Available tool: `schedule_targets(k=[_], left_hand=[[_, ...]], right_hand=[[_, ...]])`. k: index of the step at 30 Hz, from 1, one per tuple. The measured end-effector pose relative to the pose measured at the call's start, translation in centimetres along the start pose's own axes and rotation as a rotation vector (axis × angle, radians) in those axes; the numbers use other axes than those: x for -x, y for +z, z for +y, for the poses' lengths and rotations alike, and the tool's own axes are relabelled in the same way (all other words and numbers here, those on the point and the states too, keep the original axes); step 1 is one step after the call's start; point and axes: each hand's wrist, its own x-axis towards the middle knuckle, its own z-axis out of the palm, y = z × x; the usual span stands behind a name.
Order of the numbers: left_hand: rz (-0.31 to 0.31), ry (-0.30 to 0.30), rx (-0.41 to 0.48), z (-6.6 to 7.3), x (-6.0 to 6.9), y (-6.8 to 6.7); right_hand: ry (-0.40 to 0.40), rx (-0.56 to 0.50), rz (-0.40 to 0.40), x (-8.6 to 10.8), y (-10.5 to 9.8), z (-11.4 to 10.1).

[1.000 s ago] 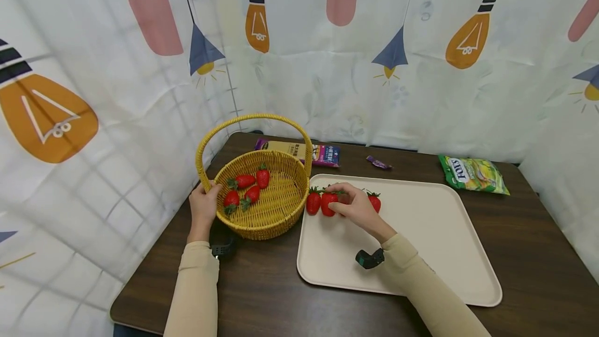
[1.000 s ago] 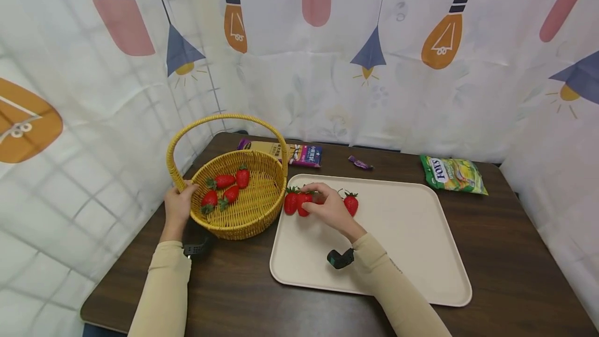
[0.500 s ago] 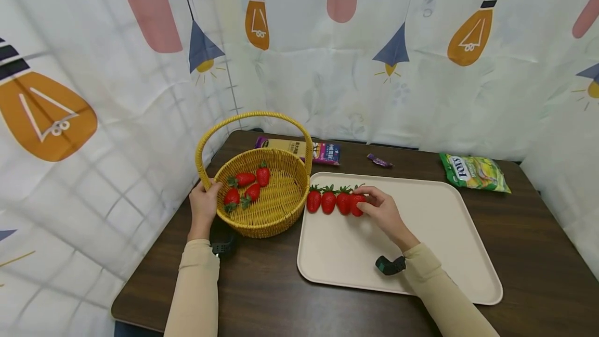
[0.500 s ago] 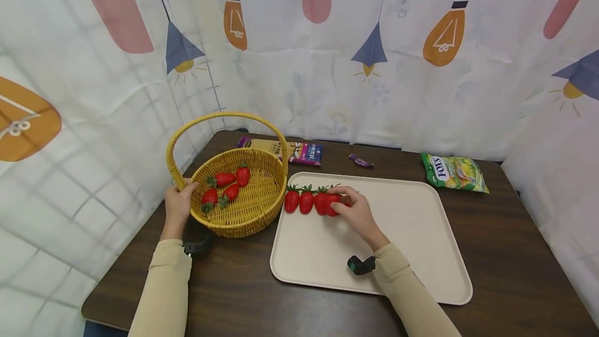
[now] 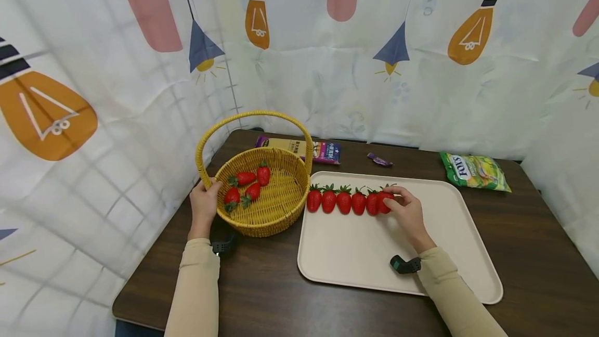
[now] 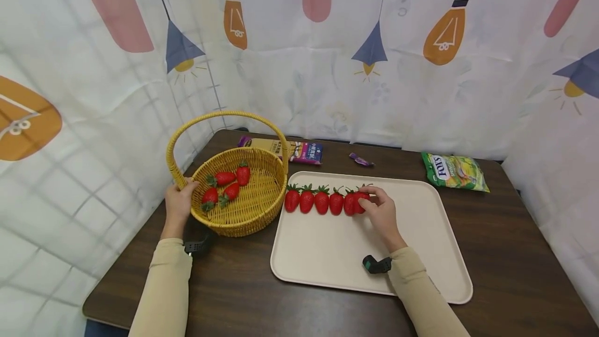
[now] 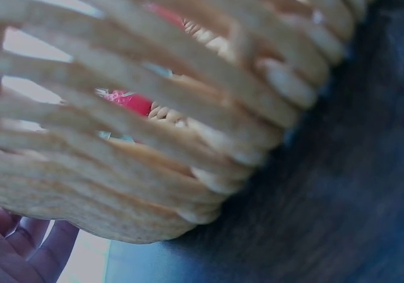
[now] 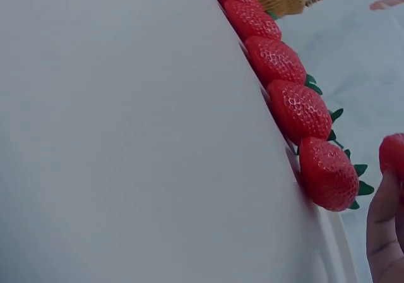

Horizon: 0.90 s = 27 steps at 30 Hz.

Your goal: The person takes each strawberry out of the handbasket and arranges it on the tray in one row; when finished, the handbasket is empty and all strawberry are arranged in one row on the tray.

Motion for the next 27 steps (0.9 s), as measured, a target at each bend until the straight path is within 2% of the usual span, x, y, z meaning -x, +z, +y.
schedule_targets(k=[3,7,12,18,27], left_hand=[[0.012,0.002,-0.004,-0.6,-0.2,0.3],[0.027,0.006,-0.007,-0.8,-0.3,0.4],[0.041,0.019,-0.032,-0.7,-0.1,0.3],[0.047,0.021,-0.038,-0.7,0.0,0.3],[0.061,0.021,-0.053,-0.8,-0.2,0.3]], right_hand=[[0.058,0.068,0.075,-0.1,-0.4,0.3],[0.149,0.122,0.157,-0.3,-0.9,0.6],[0.238,0.12,0.188,-0.6,-1.2,0.9],[0.269,0.143,0.172,-0.7,-1.3,1.1],[0.317,0.155,0.071,-0.5,-1.7,1.1]])
